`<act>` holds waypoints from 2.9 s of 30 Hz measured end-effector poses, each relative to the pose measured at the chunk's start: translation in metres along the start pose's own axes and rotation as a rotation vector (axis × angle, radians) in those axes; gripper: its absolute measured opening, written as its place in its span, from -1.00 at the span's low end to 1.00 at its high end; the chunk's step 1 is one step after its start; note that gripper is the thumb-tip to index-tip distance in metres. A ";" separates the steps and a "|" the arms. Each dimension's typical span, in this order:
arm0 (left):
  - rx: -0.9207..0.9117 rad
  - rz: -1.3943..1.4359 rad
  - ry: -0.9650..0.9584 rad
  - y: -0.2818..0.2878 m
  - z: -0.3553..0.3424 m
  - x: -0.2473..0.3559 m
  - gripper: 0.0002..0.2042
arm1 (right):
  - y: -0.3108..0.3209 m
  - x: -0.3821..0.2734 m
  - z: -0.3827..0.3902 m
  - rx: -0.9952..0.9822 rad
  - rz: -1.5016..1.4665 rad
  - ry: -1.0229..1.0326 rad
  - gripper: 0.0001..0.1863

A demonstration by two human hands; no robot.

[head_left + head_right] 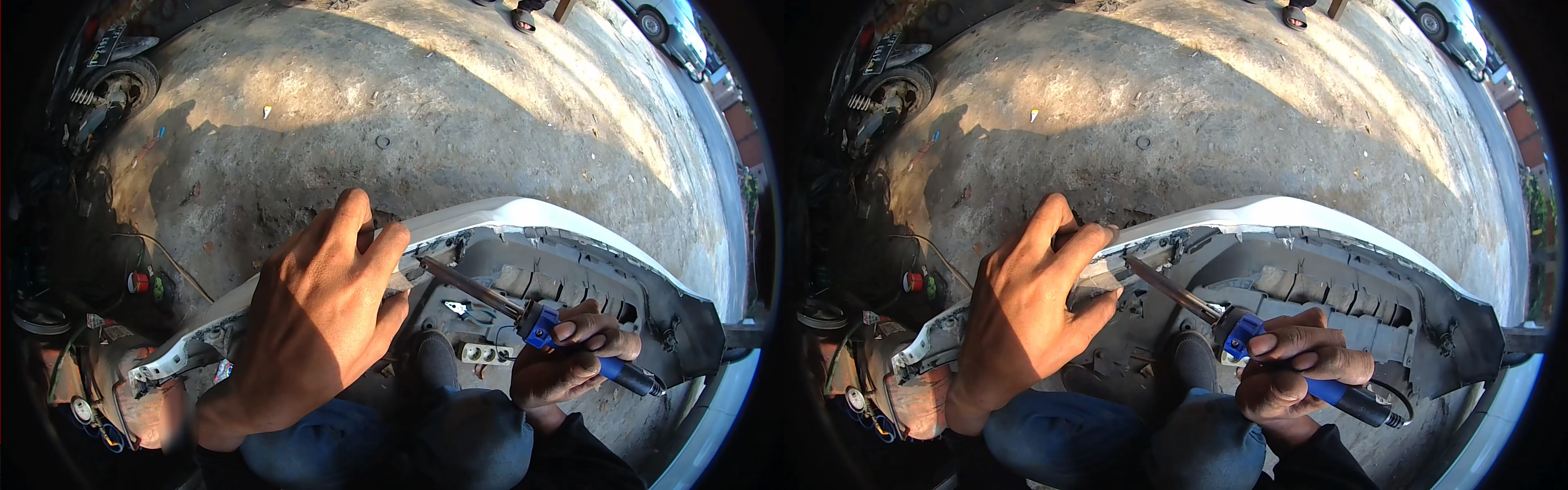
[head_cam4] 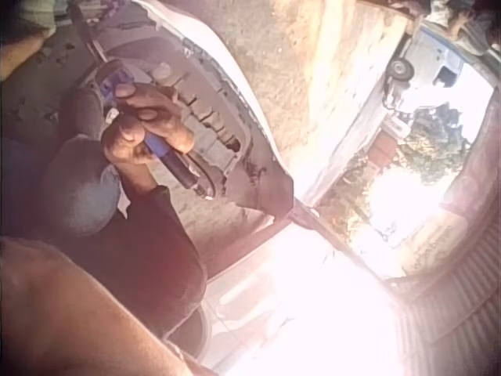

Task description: Repairing a crack in a white car bumper using a soldering iron to melt plastic filler into the seam.

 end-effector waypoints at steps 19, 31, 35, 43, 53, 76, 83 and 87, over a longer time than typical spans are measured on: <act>0.000 0.008 -0.014 0.000 0.000 0.001 -0.55 | -0.001 0.001 0.000 0.001 0.009 0.003 -0.57; -0.009 -0.001 -0.007 0.000 0.000 0.000 -0.55 | 0.012 0.017 0.002 0.182 -0.104 -0.249 -0.54; 0.007 -0.019 0.002 -0.001 0.001 0.000 -0.56 | 0.016 0.023 0.000 0.228 -0.200 -0.388 -0.57; 0.026 -0.030 -0.004 -0.002 0.000 0.000 -0.56 | 0.016 0.031 0.005 0.189 -0.215 -0.392 -0.58; 0.001 -0.023 0.016 -0.002 0.001 -0.001 -0.55 | 0.012 0.035 0.006 0.146 -0.211 -0.437 -0.58; 0.016 -0.013 0.009 -0.001 0.001 -0.001 -0.56 | 0.012 0.048 0.008 0.156 -0.340 -0.495 -0.64; 0.001 -0.021 0.006 0.000 0.000 -0.001 -0.54 | 0.011 0.060 0.010 0.203 -0.368 -0.595 -0.66; 0.002 -0.009 0.006 0.001 0.000 0.000 -0.54 | 0.011 0.064 0.009 0.209 -0.368 -0.658 -0.63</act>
Point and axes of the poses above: each hand's wrist, its own z-axis away from the middle knuckle, its own y-axis out of the back of the hand, x = y × z, the point moved 6 cm from there along -z, towards the middle knuckle, and after that the axes turned 8 degrees about -y, right-handed, at the moved point
